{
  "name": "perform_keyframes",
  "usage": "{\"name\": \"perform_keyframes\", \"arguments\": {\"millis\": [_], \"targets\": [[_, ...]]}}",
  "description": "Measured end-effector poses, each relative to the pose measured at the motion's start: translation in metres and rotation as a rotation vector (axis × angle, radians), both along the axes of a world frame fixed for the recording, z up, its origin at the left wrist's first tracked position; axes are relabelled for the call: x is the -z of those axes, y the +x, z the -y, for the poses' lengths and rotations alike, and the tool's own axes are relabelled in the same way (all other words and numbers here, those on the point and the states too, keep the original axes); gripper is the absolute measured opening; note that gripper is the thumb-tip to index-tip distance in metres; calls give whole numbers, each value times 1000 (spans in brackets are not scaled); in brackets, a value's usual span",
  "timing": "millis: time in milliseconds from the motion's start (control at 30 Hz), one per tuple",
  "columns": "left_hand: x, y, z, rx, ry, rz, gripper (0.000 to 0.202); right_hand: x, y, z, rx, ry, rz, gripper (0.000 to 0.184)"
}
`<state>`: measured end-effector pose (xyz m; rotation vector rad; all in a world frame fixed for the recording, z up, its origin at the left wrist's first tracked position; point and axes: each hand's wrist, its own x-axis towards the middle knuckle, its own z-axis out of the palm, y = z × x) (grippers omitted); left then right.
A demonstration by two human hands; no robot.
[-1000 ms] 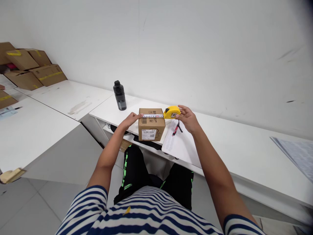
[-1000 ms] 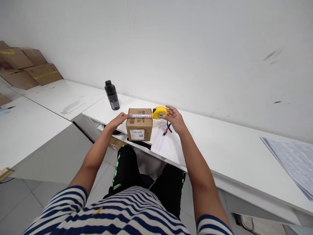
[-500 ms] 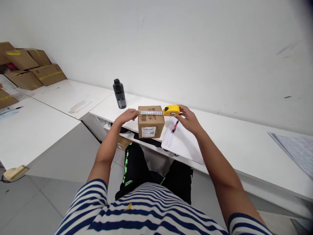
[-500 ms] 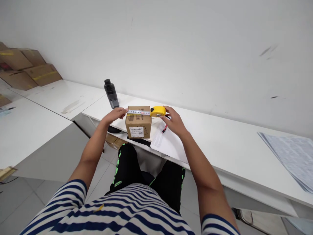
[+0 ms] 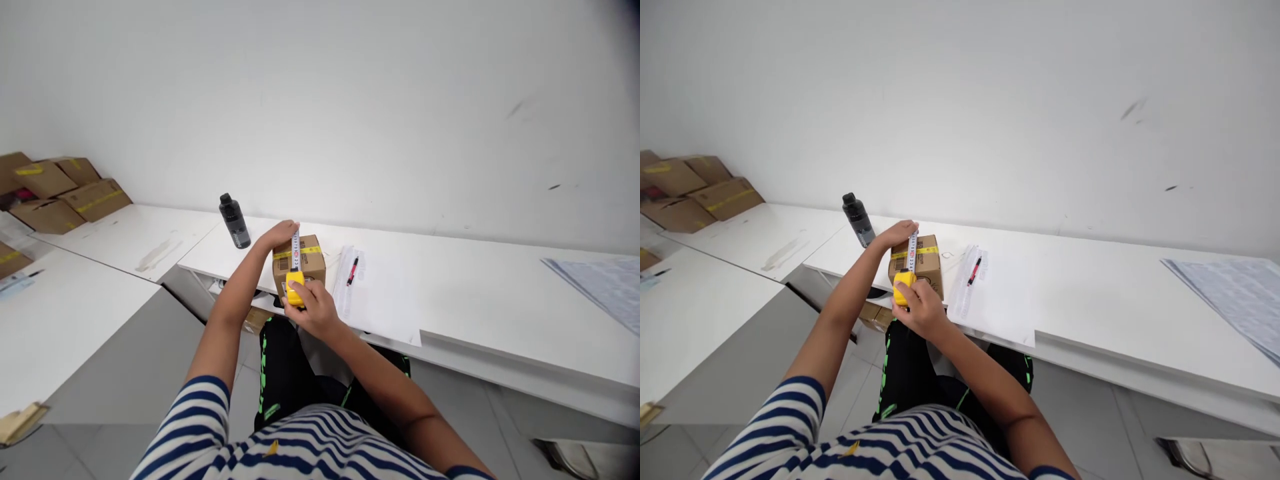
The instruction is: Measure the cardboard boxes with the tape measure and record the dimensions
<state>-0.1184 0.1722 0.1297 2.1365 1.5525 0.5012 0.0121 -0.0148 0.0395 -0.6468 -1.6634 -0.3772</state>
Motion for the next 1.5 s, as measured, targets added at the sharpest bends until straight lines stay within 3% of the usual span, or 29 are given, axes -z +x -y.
{"name": "perform_keyframes", "arguments": {"millis": [133, 233, 400, 567, 733, 833, 933, 1000, 1067, 1167, 1267, 1433, 1500], "targets": [[15, -1, 15, -55, 87, -101, 38, 7, -4, -7, -16, -225, 3, 50], [17, 1, 24, -39, 119, -90, 36, 13, -5, -12, -24, -328, -2, 47], [14, 5, 31, 28, 105, -56, 33, 21, -5, -14, 72, -275, 39, 34], [19, 4, 34, -12, 106, -25, 31, 24, -5, -8, 86, -284, 87, 33], [15, -2, 41, -78, 170, 318, 31, 28, 12, -13, 123, -254, 20, 31], [0, -2, 71, -11, 167, 436, 33, 26, 35, -21, 139, -194, -27, 43], [-16, 7, 116, 165, 138, 418, 39, 20, 54, -22, 133, -140, -110, 65], [-23, 15, 140, 236, 47, 390, 46, 19, 60, -20, 118, -135, -140, 70], [-25, 24, 150, 262, -26, 369, 53, 22, 63, -17, 94, -161, -169, 68], [-16, 28, 141, 222, 32, 286, 62, 34, 65, -11, 31, -257, -289, 64], [3, 19, 124, 127, 77, 163, 73, 44, 66, -8, -63, -398, -437, 57], [37, -29, 132, 22, 182, -46, 124, 46, 66, -11, -230, -703, -779, 52], [53, -57, 143, -69, 240, -84, 124, 42, 69, -16, -310, -780, -942, 55]]}}
